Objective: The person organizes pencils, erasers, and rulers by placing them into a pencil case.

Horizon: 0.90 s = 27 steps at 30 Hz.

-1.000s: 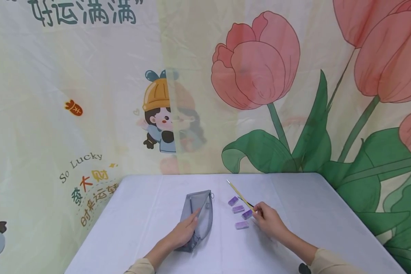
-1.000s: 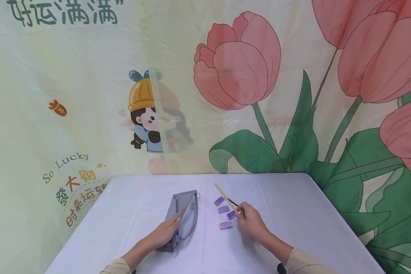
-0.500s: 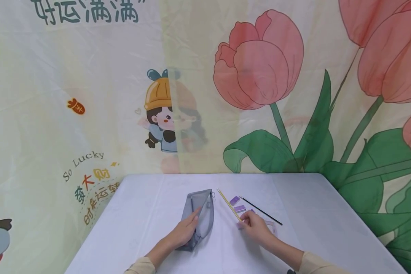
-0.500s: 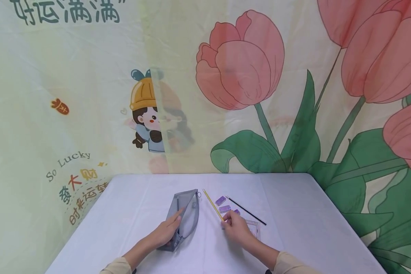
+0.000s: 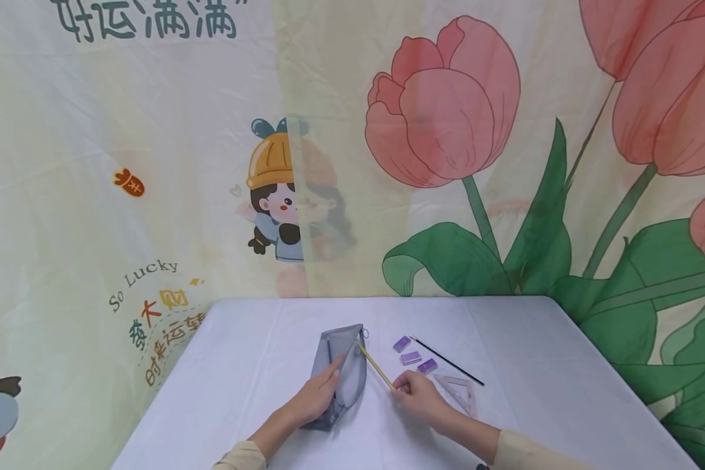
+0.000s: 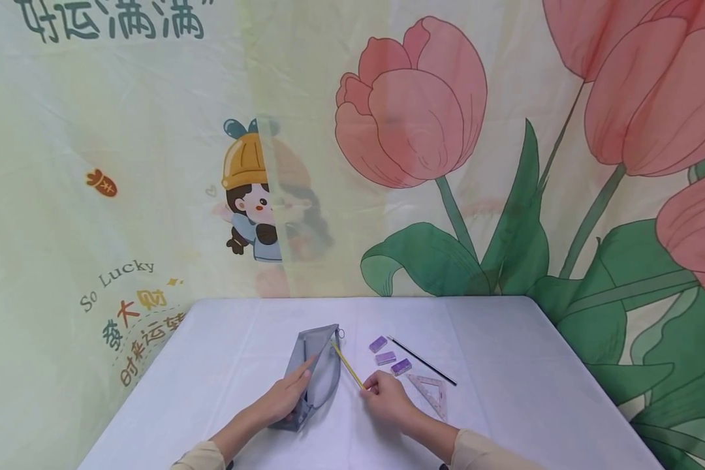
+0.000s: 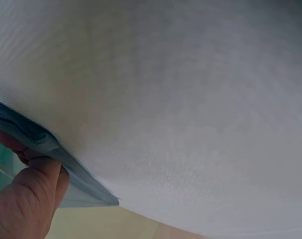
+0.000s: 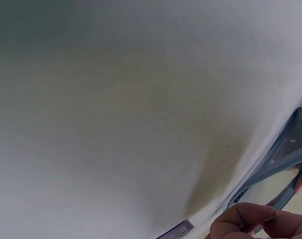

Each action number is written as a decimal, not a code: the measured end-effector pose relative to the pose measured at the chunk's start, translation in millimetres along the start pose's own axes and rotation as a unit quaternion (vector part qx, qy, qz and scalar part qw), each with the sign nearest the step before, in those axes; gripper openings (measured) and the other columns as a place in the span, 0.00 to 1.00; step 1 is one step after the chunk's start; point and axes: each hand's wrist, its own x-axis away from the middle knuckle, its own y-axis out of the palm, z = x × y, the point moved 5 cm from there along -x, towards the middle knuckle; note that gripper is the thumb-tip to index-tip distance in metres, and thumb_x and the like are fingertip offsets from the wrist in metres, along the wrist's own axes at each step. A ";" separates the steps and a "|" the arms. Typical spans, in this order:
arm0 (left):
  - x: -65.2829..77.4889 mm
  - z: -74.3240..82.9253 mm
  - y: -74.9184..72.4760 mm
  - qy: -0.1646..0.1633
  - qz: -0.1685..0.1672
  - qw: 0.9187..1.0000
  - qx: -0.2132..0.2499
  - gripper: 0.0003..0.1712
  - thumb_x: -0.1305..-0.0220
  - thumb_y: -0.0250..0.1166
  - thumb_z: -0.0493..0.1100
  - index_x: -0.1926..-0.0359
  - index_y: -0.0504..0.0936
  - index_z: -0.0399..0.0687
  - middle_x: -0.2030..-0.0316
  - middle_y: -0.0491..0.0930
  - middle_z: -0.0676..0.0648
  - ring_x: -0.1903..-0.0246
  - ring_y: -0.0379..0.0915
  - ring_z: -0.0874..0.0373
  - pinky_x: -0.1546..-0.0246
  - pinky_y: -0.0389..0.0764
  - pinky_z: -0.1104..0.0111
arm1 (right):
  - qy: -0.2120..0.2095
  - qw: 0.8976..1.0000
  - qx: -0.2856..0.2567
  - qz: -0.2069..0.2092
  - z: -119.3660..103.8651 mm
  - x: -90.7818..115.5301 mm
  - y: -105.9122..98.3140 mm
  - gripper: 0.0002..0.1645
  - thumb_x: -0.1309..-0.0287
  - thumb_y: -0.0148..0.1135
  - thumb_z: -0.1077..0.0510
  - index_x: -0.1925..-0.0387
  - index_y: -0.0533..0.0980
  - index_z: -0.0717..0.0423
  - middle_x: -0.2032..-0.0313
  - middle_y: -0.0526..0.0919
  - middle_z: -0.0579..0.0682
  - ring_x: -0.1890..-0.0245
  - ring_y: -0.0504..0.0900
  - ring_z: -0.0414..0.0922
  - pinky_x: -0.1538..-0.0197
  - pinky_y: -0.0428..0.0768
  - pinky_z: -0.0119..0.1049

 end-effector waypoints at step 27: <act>-0.1 1.9 -1.8 -0.010 -0.009 1.000 0.018 0.31 0.21 0.34 0.60 0.22 0.52 0.63 0.26 0.56 0.32 0.52 0.78 0.38 0.78 0.80 0.60 | -0.066 0.998 -0.003 -0.011 -38.7 -26.4 60.0 0.06 0.45 0.67 0.63 0.68 0.78 0.62 0.77 0.82 0.48 0.77 0.76 0.37 0.75 0.77 0.27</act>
